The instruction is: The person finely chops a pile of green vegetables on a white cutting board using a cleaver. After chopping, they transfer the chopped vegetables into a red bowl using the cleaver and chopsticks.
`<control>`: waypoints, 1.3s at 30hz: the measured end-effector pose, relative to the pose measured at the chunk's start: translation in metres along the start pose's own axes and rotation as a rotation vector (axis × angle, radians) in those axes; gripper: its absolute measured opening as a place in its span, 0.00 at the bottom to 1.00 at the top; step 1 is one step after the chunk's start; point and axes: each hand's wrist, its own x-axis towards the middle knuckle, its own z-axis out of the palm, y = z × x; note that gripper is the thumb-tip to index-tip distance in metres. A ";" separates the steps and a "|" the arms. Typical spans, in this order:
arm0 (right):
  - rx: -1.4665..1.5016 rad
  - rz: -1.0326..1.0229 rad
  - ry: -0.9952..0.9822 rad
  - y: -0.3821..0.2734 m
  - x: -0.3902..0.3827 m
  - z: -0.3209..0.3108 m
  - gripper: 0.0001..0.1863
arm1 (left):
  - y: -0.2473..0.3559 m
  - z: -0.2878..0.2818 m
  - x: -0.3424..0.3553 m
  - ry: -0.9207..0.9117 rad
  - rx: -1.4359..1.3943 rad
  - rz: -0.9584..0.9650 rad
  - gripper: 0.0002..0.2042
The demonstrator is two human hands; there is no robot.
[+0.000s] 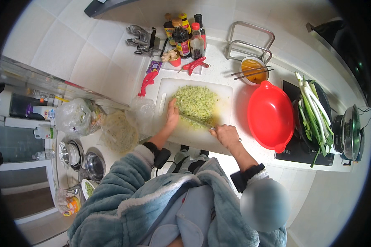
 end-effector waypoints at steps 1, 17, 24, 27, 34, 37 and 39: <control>-0.002 0.013 -0.006 0.001 -0.001 0.002 0.23 | 0.000 -0.001 -0.001 0.018 -0.061 0.062 0.23; -0.100 -0.035 -0.004 -0.001 0.041 -0.024 0.22 | 0.013 -0.015 0.035 -0.035 -0.201 -0.042 0.30; -0.053 -0.026 0.045 -0.021 0.020 0.006 0.22 | -0.014 -0.009 0.033 0.032 -0.304 0.079 0.27; -0.030 0.099 -0.009 -0.025 0.016 0.010 0.21 | 0.000 -0.016 0.030 -0.066 -0.326 0.020 0.25; -0.001 0.083 -0.027 -0.034 -0.004 -0.008 0.22 | 0.018 -0.046 0.009 -0.200 -0.383 0.003 0.22; 0.018 0.068 -0.043 -0.034 -0.011 0.001 0.23 | 0.017 -0.047 -0.009 -0.228 -0.221 0.018 0.24; 0.025 0.034 -0.011 -0.030 -0.010 0.010 0.22 | 0.018 -0.044 -0.016 -0.204 -0.314 -0.004 0.24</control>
